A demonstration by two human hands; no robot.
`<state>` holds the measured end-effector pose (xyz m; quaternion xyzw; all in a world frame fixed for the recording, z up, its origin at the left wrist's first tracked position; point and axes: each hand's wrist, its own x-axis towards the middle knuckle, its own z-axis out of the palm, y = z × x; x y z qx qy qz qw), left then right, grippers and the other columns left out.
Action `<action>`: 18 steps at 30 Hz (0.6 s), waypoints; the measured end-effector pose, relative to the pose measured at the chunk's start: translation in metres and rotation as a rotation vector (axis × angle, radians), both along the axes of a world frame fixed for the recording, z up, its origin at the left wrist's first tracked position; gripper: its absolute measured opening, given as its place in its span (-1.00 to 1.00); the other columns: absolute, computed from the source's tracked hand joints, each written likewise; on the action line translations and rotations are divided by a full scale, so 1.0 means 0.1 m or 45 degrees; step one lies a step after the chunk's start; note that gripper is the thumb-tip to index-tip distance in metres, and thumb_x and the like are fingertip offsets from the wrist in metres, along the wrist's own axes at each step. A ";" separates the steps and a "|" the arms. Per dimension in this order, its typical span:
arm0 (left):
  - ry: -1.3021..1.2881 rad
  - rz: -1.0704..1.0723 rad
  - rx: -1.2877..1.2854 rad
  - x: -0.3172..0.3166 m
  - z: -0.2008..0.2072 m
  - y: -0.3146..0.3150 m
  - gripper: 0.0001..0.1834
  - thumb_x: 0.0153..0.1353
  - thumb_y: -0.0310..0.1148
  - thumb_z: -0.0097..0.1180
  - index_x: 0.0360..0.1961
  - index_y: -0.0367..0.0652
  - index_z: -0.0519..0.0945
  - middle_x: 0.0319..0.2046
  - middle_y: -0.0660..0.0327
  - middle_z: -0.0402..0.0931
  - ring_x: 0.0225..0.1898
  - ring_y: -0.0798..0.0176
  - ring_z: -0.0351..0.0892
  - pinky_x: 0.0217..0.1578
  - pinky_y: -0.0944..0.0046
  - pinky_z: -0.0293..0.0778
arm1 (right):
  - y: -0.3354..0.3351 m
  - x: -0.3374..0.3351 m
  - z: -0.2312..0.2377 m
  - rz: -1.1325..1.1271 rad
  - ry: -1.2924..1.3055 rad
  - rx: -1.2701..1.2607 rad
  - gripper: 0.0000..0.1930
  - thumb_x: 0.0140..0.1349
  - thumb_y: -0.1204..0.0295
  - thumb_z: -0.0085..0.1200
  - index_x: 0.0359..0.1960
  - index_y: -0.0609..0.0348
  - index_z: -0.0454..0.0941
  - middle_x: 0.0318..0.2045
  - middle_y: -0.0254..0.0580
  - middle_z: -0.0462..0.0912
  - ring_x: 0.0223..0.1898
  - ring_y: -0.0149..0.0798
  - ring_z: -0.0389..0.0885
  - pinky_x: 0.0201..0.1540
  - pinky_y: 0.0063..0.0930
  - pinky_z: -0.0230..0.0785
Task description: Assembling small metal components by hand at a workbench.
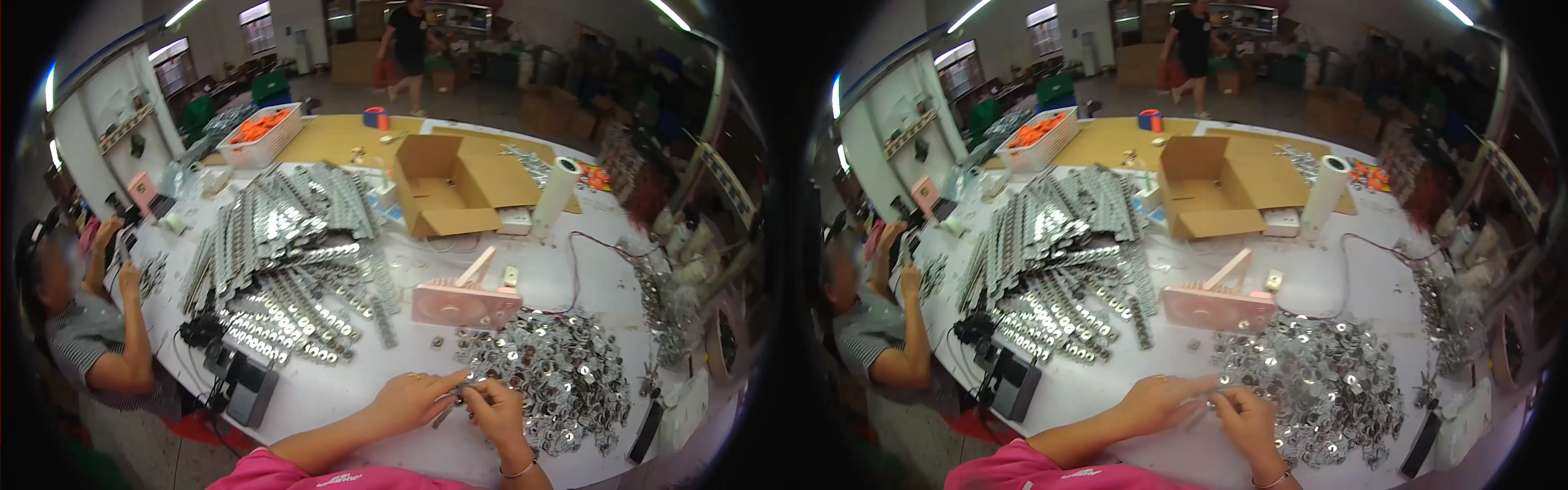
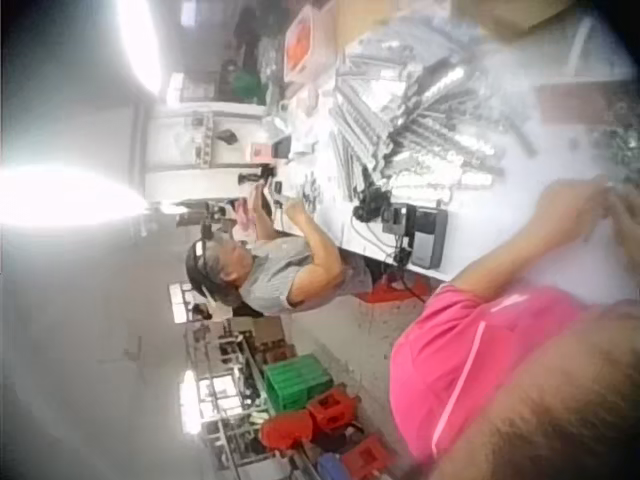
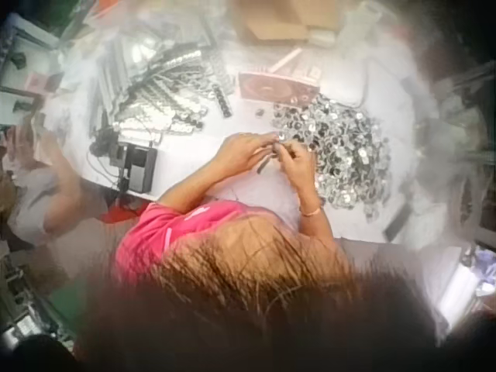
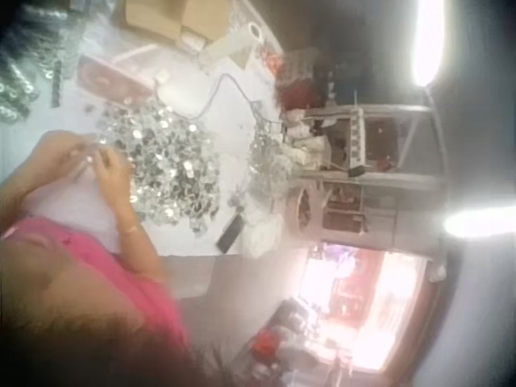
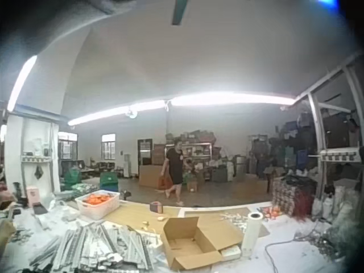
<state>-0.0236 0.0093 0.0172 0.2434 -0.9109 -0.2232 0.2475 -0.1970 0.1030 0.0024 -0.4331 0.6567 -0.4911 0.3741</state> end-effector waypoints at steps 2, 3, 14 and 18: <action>0.053 -0.034 0.075 0.00 -0.10 -0.01 -0.57 0.17 -0.19 0.25 0.06 -0.03 0.52 -0.44 0.24 0.64 -0.42 0.12 0.65 -0.42 0.17 0.52 | -0.02 0.01 0.05 -0.027 -0.207 0.069 -0.85 0.31 0.41 0.16 -0.28 0.28 0.63 -0.57 -0.36 0.62 -0.61 -0.59 0.47 -0.56 -0.65 0.33; 0.015 0.000 0.100 -0.03 -0.07 0.01 -0.57 0.17 -0.19 0.25 0.06 -0.03 0.53 -0.44 0.23 0.64 -0.42 0.12 0.66 -0.41 0.16 0.52 | -0.03 -0.01 0.06 -0.032 -0.317 0.107 -0.85 0.31 0.42 0.16 -0.27 0.27 0.64 -0.56 -0.35 0.62 -0.61 -0.59 0.47 -0.56 -0.66 0.34; -0.089 0.021 0.510 0.00 -0.04 -0.01 -0.65 0.22 -0.27 0.20 0.03 -0.04 0.54 -0.30 0.14 0.66 -0.36 -0.01 0.66 -0.33 0.09 0.56 | 0.04 -0.16 0.29 0.143 0.185 -0.066 -0.85 0.27 0.40 0.22 -0.25 0.23 0.69 -0.57 -0.34 0.64 -0.59 -0.57 0.51 -0.53 -0.62 0.33; -0.117 -0.074 0.281 0.10 0.04 -0.10 -0.71 0.29 -0.17 0.11 -0.01 0.02 0.57 -0.39 0.12 0.64 -0.35 -0.06 0.65 -0.32 0.01 0.56 | 0.03 -0.12 0.26 0.192 0.282 -0.111 -0.85 0.26 0.40 0.23 -0.24 0.20 0.70 -0.56 -0.33 0.64 -0.55 -0.56 0.51 -0.49 -0.60 0.36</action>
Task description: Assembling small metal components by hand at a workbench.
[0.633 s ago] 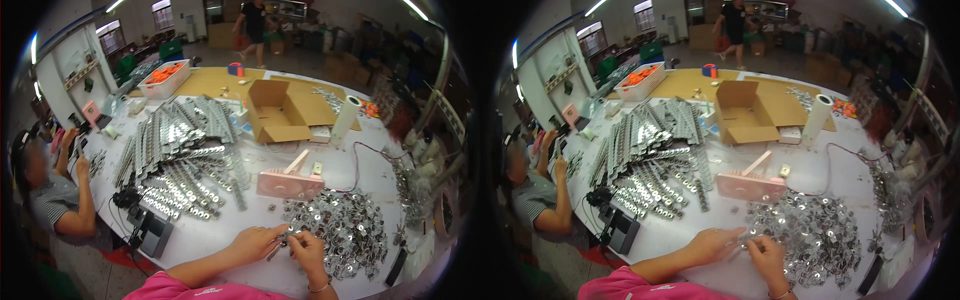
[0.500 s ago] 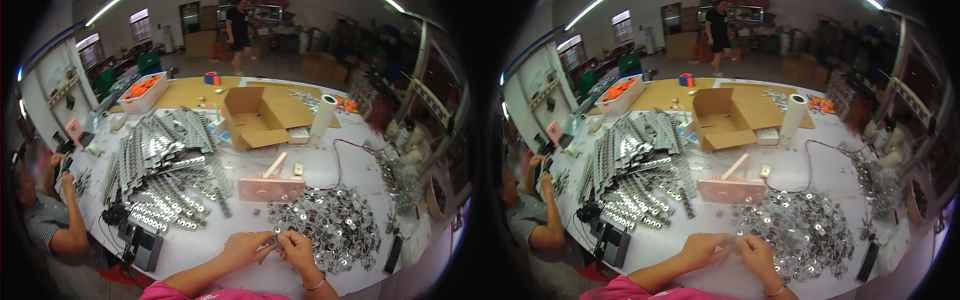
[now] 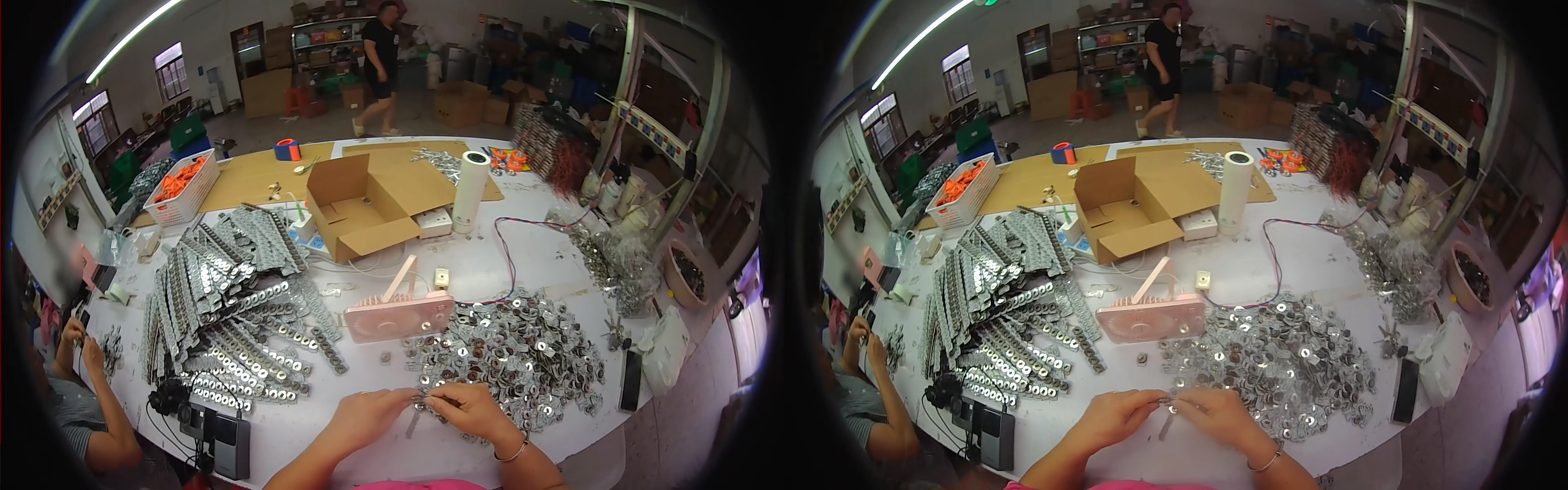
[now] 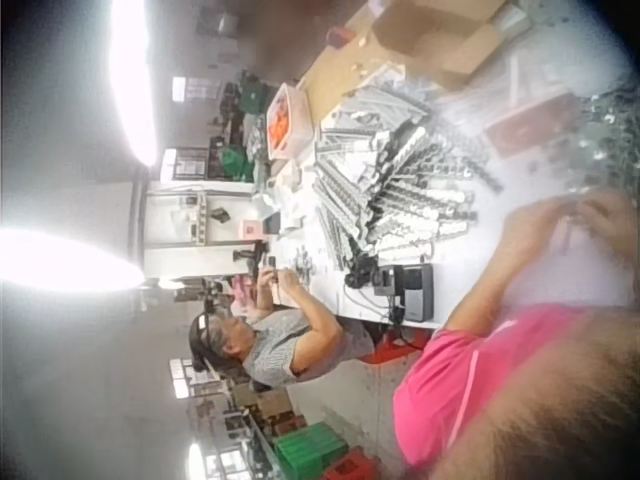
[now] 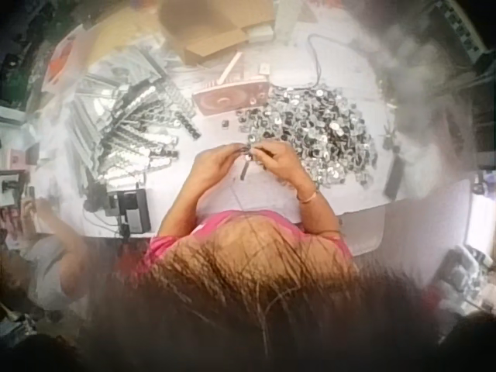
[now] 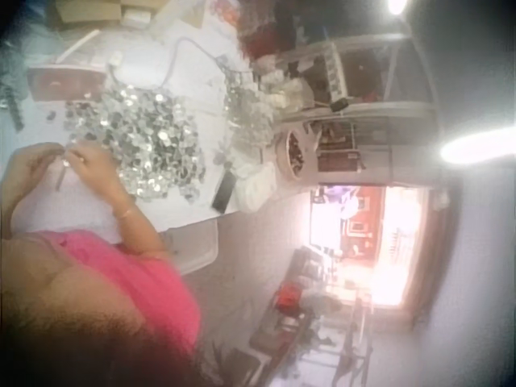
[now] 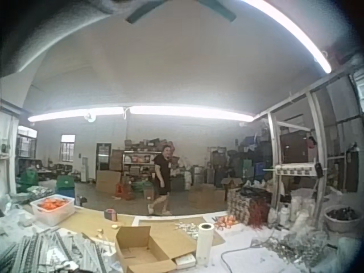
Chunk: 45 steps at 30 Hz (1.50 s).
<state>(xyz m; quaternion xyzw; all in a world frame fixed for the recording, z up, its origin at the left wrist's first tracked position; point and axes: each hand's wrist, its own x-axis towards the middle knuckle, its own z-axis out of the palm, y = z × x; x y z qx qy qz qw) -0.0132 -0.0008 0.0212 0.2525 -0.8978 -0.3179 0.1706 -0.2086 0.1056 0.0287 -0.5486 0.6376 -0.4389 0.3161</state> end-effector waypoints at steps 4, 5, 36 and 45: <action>-0.120 0.003 0.097 0.06 0.14 0.01 -0.72 0.32 -0.14 0.10 0.01 0.08 0.58 -0.38 0.11 0.67 -0.40 -0.08 0.66 -0.35 0.04 0.57 | 0.00 -0.01 -0.05 0.058 0.009 -0.045 -0.85 0.26 0.38 0.22 -0.23 0.18 0.71 -0.56 -0.34 0.64 -0.55 -0.56 0.52 -0.49 -0.61 0.35; -0.119 0.007 0.144 0.07 0.15 0.01 -0.71 0.32 -0.13 0.10 0.02 0.10 0.58 -0.39 0.10 0.67 -0.40 -0.08 0.66 -0.35 0.04 0.57 | 0.00 -0.02 -0.11 0.094 0.012 -0.036 -0.85 0.27 0.38 0.22 -0.22 0.17 0.71 -0.55 -0.34 0.64 -0.55 -0.56 0.53 -0.49 -0.61 0.35; 0.260 -0.112 0.938 0.23 -0.07 0.04 -0.85 0.33 -0.41 0.15 -0.18 -0.29 0.63 -0.37 0.21 0.69 -0.50 0.45 0.57 -0.49 0.38 0.46 | -0.02 0.17 -0.28 0.301 -0.825 0.234 -0.74 0.42 0.21 -0.01 -0.23 0.18 0.51 -0.53 -0.30 0.53 -0.51 -0.48 0.43 -0.44 -0.48 0.30; 0.147 0.044 -0.242 0.03 0.05 0.14 -0.83 0.20 -0.45 0.22 -0.17 -0.19 0.64 -0.35 0.01 0.65 -0.37 -0.08 0.64 -0.34 0.11 0.52 | -0.01 0.26 -0.14 -0.023 0.184 -0.082 -0.79 0.34 0.31 0.03 -0.26 0.23 0.52 -0.44 0.06 0.59 -0.42 0.07 0.57 -0.36 -0.21 0.39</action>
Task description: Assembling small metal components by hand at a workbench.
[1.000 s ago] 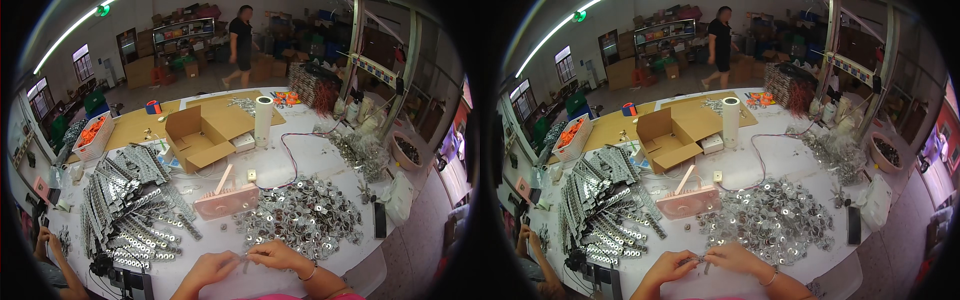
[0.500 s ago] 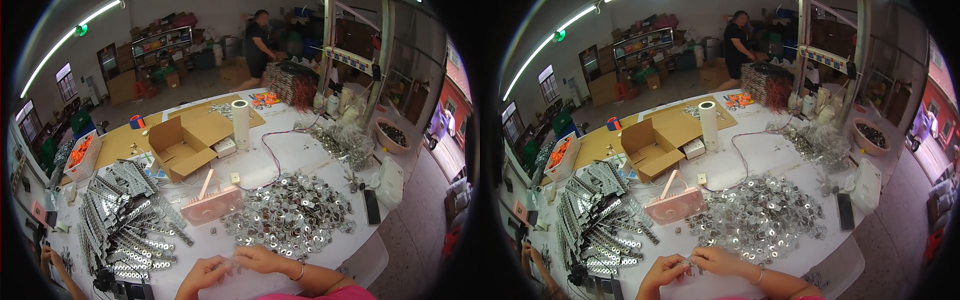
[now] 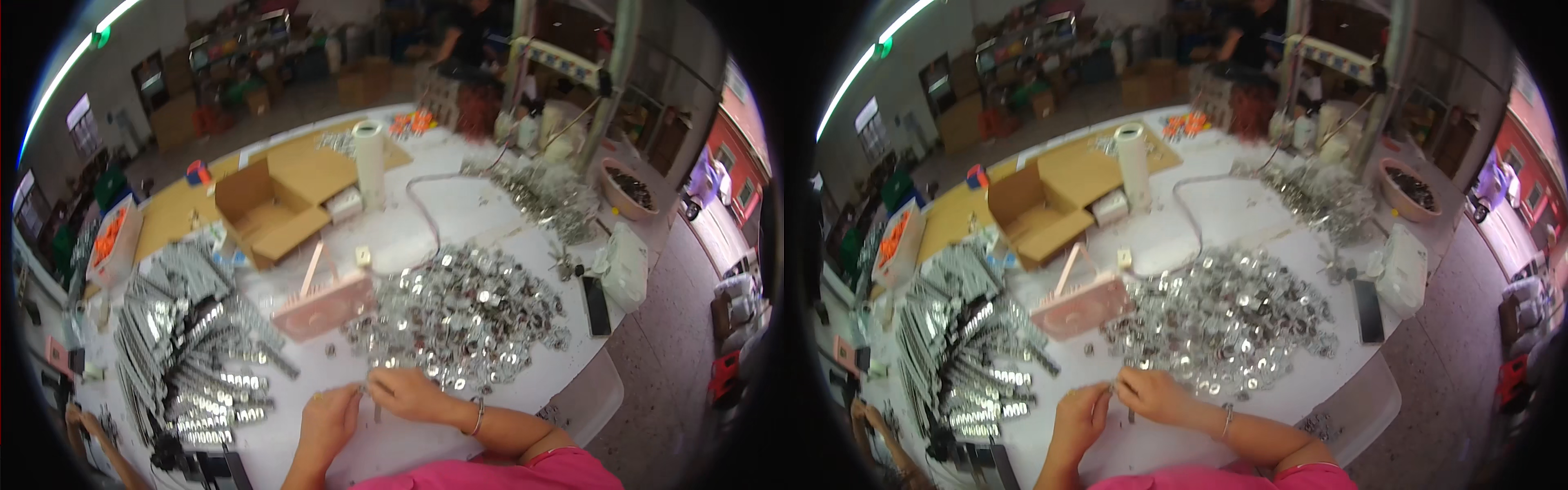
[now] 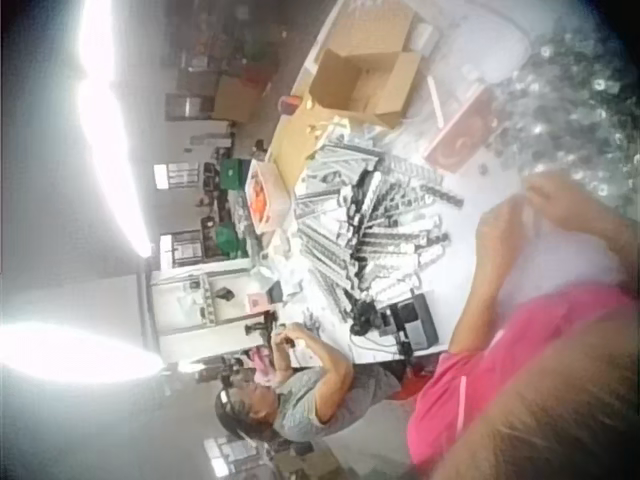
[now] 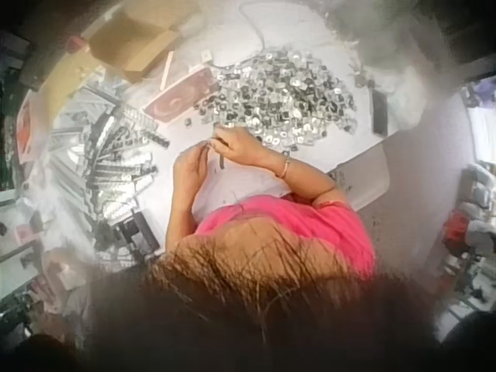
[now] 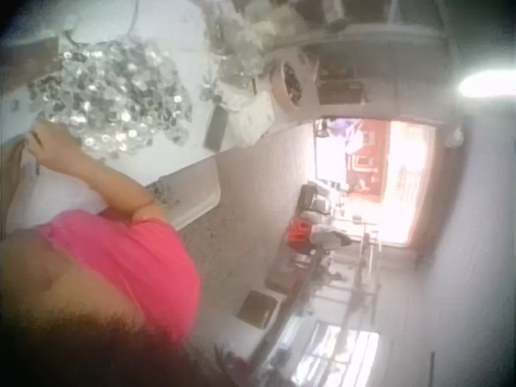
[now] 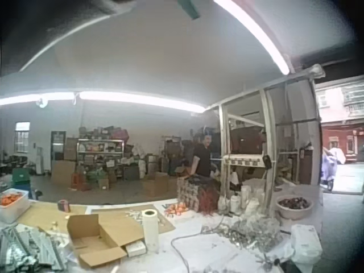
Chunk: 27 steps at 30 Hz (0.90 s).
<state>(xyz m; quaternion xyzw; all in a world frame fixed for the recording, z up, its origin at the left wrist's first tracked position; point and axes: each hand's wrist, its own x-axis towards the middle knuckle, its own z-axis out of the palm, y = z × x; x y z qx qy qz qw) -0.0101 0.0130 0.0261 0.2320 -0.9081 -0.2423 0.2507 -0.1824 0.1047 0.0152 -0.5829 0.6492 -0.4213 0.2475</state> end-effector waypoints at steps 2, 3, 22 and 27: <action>-0.020 0.064 0.040 -0.10 -0.07 -0.01 -0.86 0.20 -0.44 0.22 -0.20 -0.18 0.63 -0.37 0.03 0.65 -0.37 -0.08 0.62 -0.34 0.09 0.50 | -0.03 -0.10 -0.10 -0.042 -0.033 0.144 -0.80 0.33 0.32 0.07 -0.27 0.24 0.51 -0.47 0.01 0.58 -0.45 -0.06 0.58 -0.37 -0.26 0.38; -0.040 0.106 0.071 -0.10 -0.12 -0.02 -0.87 0.20 -0.45 0.22 -0.22 -0.18 0.62 -0.38 0.04 0.64 -0.38 -0.06 0.61 -0.36 0.09 0.49 | -0.05 -0.10 -0.14 -0.055 -0.124 0.137 -0.80 0.34 0.32 0.04 -0.29 0.23 0.50 -0.52 0.00 0.55 -0.50 -0.07 0.55 -0.40 -0.26 0.36; 0.141 0.117 0.034 -0.20 -0.11 -0.07 -0.84 0.16 -0.44 0.27 -0.23 -0.12 0.57 -0.50 0.23 0.58 -0.55 0.16 0.56 -0.50 0.23 0.43 | -0.07 -0.05 -0.09 -0.213 -0.785 0.213 -0.81 0.40 0.36 0.04 -0.31 0.23 0.51 -0.58 -0.47 0.48 -0.53 -0.64 0.30 -0.49 -0.65 0.19; 0.139 0.088 0.036 -0.22 -0.10 -0.09 -0.80 0.12 -0.54 0.28 -0.21 -0.17 0.61 -0.42 0.17 0.63 -0.50 0.11 0.59 -0.47 0.20 0.43 | -0.05 -0.05 -0.05 -0.240 -0.783 0.196 -0.82 0.40 0.40 0.03 -0.34 0.23 0.50 -0.59 -0.43 0.50 -0.54 -0.62 0.32 -0.50 -0.62 0.21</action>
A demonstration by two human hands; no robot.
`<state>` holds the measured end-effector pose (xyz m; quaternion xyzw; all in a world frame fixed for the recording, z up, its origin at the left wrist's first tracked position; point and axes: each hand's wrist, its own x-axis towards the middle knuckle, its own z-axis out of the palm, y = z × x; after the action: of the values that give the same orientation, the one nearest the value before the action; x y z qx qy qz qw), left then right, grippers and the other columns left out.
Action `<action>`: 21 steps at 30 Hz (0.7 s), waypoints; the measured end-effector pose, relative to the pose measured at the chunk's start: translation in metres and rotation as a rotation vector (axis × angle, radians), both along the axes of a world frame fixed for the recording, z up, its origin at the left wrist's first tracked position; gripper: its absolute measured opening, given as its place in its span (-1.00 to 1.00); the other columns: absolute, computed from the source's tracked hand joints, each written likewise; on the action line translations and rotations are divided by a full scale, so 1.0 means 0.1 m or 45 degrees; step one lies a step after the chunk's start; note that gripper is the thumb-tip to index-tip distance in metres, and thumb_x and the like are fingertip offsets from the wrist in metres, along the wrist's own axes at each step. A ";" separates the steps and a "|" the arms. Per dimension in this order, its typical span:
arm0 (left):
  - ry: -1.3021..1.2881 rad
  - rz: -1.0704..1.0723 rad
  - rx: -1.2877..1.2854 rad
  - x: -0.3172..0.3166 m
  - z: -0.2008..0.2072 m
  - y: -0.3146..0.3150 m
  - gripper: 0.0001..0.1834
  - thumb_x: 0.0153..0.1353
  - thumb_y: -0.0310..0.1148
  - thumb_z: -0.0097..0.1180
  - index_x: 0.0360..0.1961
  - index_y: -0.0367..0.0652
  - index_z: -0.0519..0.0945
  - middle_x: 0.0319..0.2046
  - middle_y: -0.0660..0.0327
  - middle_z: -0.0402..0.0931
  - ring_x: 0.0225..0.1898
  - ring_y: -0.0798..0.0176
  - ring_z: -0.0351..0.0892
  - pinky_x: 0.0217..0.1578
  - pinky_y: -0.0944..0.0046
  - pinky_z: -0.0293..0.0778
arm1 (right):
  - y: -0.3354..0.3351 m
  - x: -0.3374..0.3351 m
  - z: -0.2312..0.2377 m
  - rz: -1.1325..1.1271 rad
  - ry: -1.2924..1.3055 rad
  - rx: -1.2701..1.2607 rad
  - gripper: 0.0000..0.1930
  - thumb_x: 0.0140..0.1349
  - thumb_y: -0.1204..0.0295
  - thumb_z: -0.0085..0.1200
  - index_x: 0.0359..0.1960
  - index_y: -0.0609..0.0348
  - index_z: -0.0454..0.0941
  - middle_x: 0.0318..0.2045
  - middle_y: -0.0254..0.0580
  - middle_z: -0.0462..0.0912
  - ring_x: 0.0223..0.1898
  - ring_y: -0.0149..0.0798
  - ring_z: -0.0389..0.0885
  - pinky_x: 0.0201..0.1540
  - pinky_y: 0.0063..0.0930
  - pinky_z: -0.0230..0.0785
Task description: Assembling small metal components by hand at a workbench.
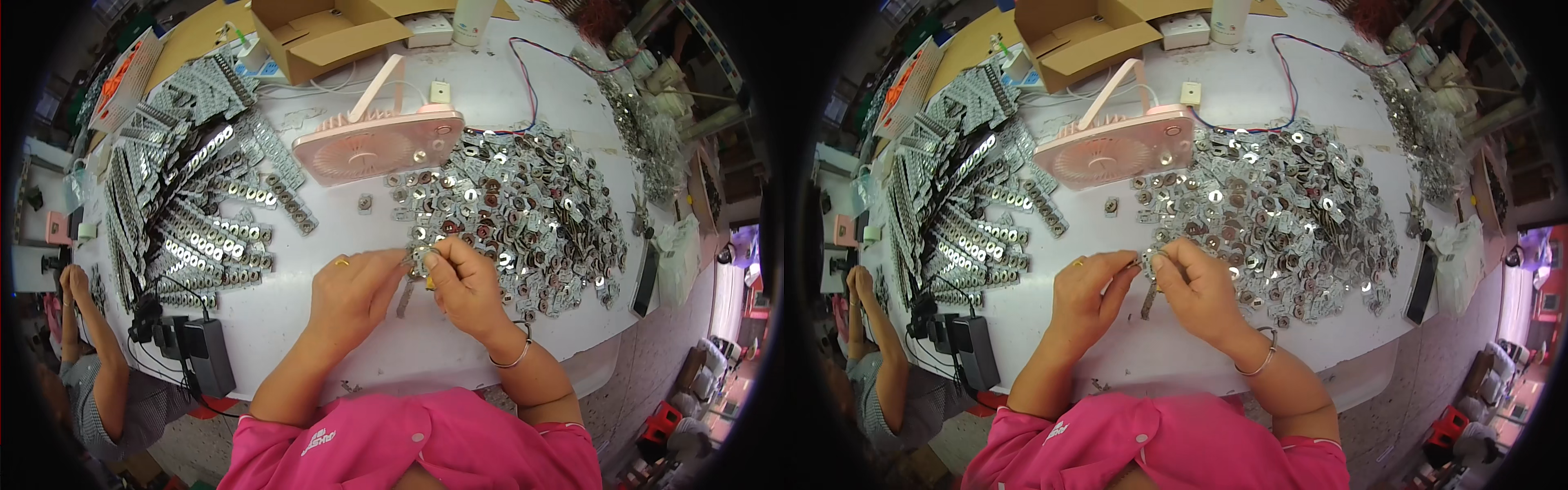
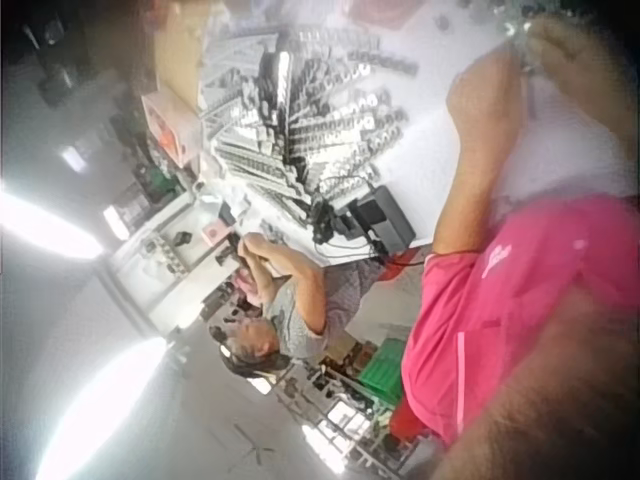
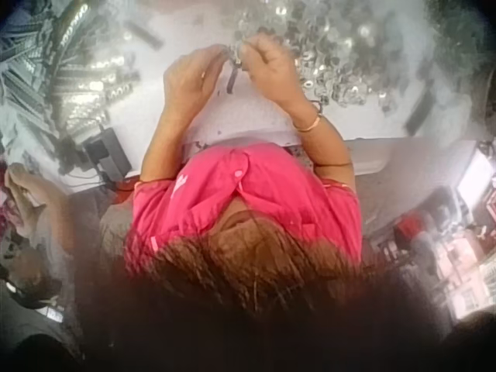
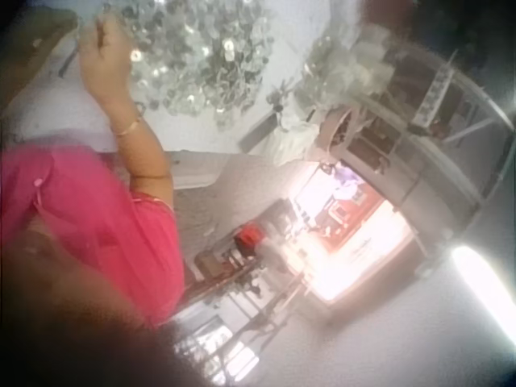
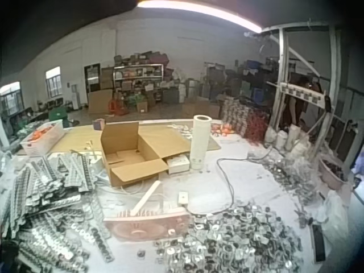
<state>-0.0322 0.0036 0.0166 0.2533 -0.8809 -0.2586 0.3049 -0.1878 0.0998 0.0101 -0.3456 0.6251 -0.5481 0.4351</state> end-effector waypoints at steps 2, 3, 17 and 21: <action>-0.050 -0.038 -0.038 0.00 0.03 0.03 -0.80 0.12 -0.53 0.27 -0.20 -0.17 0.61 -0.40 0.16 0.64 -0.47 0.09 0.61 -0.44 0.19 0.44 | 0.01 0.03 0.02 -0.038 0.012 -0.008 -0.83 0.38 0.40 0.04 -0.34 0.23 0.49 -0.59 -0.36 0.51 -0.54 -0.56 0.36 -0.49 -0.54 0.27; -0.056 -0.058 -0.053 0.00 0.00 0.04 -0.80 0.12 -0.52 0.27 -0.20 -0.18 0.61 -0.39 0.15 0.65 -0.44 0.09 0.62 -0.42 0.17 0.45 | 0.02 0.03 0.01 -0.047 0.096 -0.029 -0.84 0.36 0.39 0.05 -0.33 0.23 0.49 -0.59 -0.31 0.51 -0.54 -0.53 0.37 -0.48 -0.51 0.29; 0.127 -0.101 0.960 0.13 -0.13 0.03 -0.75 0.17 -0.70 0.14 -0.10 -0.40 0.54 -0.26 0.07 0.63 -0.34 0.21 0.67 -0.31 0.35 0.59 | 0.06 -0.30 -0.06 0.232 0.663 -0.324 -0.79 0.22 0.26 0.15 -0.38 0.13 0.66 -0.54 -0.15 0.65 -0.50 -0.09 0.64 -0.42 -0.30 0.43; 0.011 -0.117 0.989 0.24 0.06 0.01 -0.84 0.28 -0.47 0.23 -0.19 -0.36 0.64 -0.37 0.17 0.66 -0.35 0.42 0.59 -0.33 0.39 0.54 | 0.07 -0.31 0.06 0.509 0.361 -0.185 -0.79 0.19 0.28 0.17 -0.38 0.16 0.71 -0.60 -0.20 0.66 -0.60 -0.32 0.61 -0.50 -0.43 0.40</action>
<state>-0.0082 0.0043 0.0225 0.3092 -0.7265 -0.5873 0.1782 -0.2187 0.1070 0.0159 -0.5661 0.5582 -0.4406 0.4169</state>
